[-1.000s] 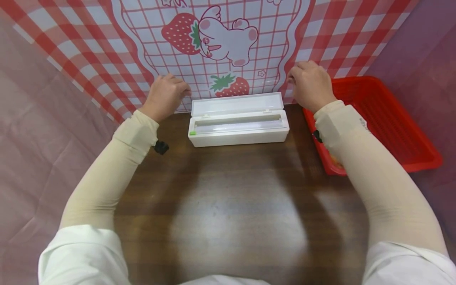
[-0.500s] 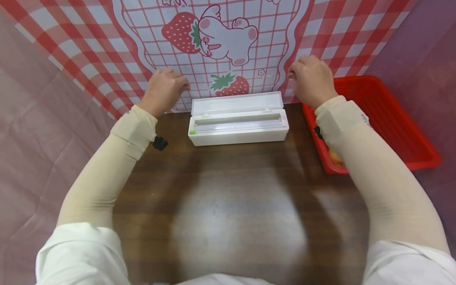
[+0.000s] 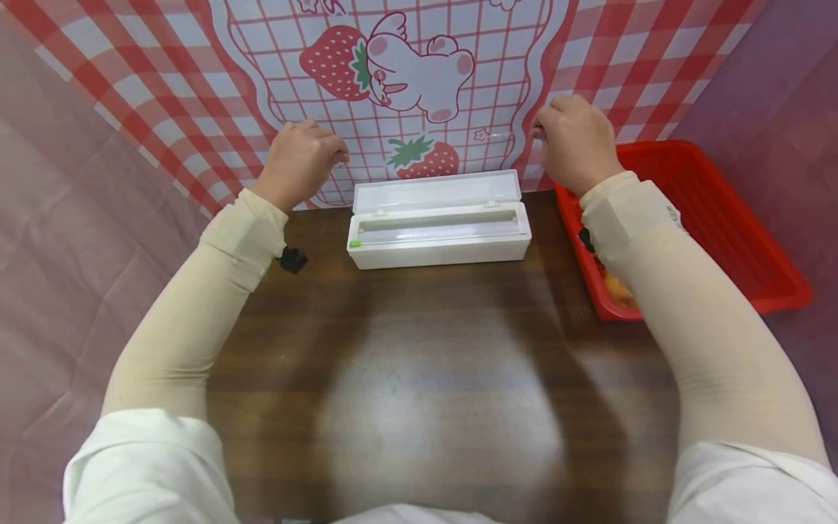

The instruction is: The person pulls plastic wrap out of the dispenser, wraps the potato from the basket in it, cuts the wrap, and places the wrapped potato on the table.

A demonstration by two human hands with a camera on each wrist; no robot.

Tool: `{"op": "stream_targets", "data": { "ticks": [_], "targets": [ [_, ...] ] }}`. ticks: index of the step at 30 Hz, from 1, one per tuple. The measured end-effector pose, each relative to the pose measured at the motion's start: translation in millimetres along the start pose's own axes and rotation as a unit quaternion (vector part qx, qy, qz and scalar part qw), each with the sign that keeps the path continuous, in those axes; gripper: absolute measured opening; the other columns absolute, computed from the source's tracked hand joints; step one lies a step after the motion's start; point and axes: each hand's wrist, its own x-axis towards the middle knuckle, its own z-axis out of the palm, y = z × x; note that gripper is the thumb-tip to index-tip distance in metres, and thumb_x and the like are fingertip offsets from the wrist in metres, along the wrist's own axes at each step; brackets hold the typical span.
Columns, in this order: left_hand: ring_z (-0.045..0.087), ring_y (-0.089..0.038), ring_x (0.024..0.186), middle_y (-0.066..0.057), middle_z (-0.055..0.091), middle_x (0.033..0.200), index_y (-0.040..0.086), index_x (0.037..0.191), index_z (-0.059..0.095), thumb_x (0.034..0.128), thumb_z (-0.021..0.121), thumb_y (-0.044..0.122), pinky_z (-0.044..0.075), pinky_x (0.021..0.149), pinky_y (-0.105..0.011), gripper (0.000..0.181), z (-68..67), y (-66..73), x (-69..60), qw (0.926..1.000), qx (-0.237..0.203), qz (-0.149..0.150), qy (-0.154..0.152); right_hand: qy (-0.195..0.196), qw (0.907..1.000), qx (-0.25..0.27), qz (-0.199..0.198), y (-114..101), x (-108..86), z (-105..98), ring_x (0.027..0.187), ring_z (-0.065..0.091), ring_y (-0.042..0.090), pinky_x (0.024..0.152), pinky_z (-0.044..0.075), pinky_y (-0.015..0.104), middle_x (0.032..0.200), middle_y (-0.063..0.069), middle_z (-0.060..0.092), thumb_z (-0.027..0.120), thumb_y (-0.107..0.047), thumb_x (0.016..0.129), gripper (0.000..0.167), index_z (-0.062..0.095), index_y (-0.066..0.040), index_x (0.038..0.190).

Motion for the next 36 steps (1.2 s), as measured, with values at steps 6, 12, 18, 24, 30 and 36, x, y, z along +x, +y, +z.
{"op": "stream_targets", "data": {
  "ticks": [6, 12, 18, 24, 30, 36],
  "targets": [
    [0.061, -0.027, 0.092, -0.013, 0.075, 0.108, 0.005, 0.109, 0.075, 0.0975, 0.068, 0.021, 0.04, 0.072, -0.037, 0.021, -2.8, -0.7, 0.1, 1.0, -0.005, -0.008, 0.001, 0.021, 0.9997, -0.001, -0.011, -2, 0.9, -3, 0.101, 0.052, 0.043, 0.1, 0.046, 0.058, 0.114, 0.026, 0.061, 0.056, -0.012, 0.1, 0.027, 0.065, 0.006, 0.117],
    [0.06, -0.027, 0.092, -0.012, 0.074, 0.109, 0.006, 0.111, 0.075, 0.0977, 0.068, 0.021, 0.04, 0.072, -0.036, 0.021, -5.0, -0.6, 2.2, 0.9999, -0.006, -0.014, -0.002, 0.026, 0.9996, 0.002, -0.005, -2, 1.8, -6, 0.1, 0.052, 0.043, 0.1, 0.046, 0.059, 0.115, 0.026, 0.061, 0.056, -0.012, 0.1, 0.028, 0.065, 0.006, 0.118],
    [0.062, -0.028, 0.093, -0.014, 0.074, 0.107, 0.004, 0.109, 0.075, 0.0986, 0.067, 0.02, 0.044, 0.073, -0.038, 0.021, -7.3, -1.6, 3.7, 0.9999, -0.009, -0.005, 0.004, 0.025, 0.9997, -0.001, -0.004, -3, 3.7, -8, 0.101, 0.051, 0.043, 0.099, 0.046, 0.059, 0.116, 0.026, 0.06, 0.055, -0.011, 0.1, 0.028, 0.065, 0.007, 0.119],
    [0.062, -0.028, 0.092, -0.013, 0.074, 0.108, 0.004, 0.11, 0.074, 0.0995, 0.065, 0.018, 0.042, 0.072, -0.037, 0.02, -11.5, -1.1, 4.5, 0.9999, -0.002, -0.008, 0.007, 0.026, 0.9996, -0.001, 0.001, -3, 6.2, -12, 0.101, 0.05, 0.044, 0.1, 0.045, 0.06, 0.117, 0.027, 0.06, 0.055, -0.011, 0.1, 0.028, 0.064, 0.007, 0.119],
    [0.061, -0.028, 0.095, -0.013, 0.074, 0.109, 0.005, 0.111, 0.074, 0.0997, 0.065, 0.019, 0.045, 0.075, -0.038, 0.021, -16.0, -1.2, 5.8, 0.9999, 0.009, -0.012, 0.006, 0.032, 0.9995, 0.0, 0.0, -4, 7.3, -14, 0.103, 0.05, 0.045, 0.102, 0.044, 0.06, 0.117, 0.028, 0.06, 0.053, -0.012, 0.101, 0.029, 0.064, 0.008, 0.119],
    [0.061, -0.028, 0.098, -0.013, 0.074, 0.11, 0.004, 0.111, 0.074, 0.0997, 0.065, 0.018, 0.046, 0.079, -0.04, 0.02, -21.7, -1.5, 7.9, 0.9997, 0.013, -0.017, 0.008, 0.047, 0.9989, -0.001, -0.008, -6, 8.3, -20, 0.103, 0.05, 0.045, 0.103, 0.043, 0.059, 0.117, 0.028, 0.061, 0.052, -0.013, 0.101, 0.029, 0.064, 0.008, 0.116]
  ]
}}
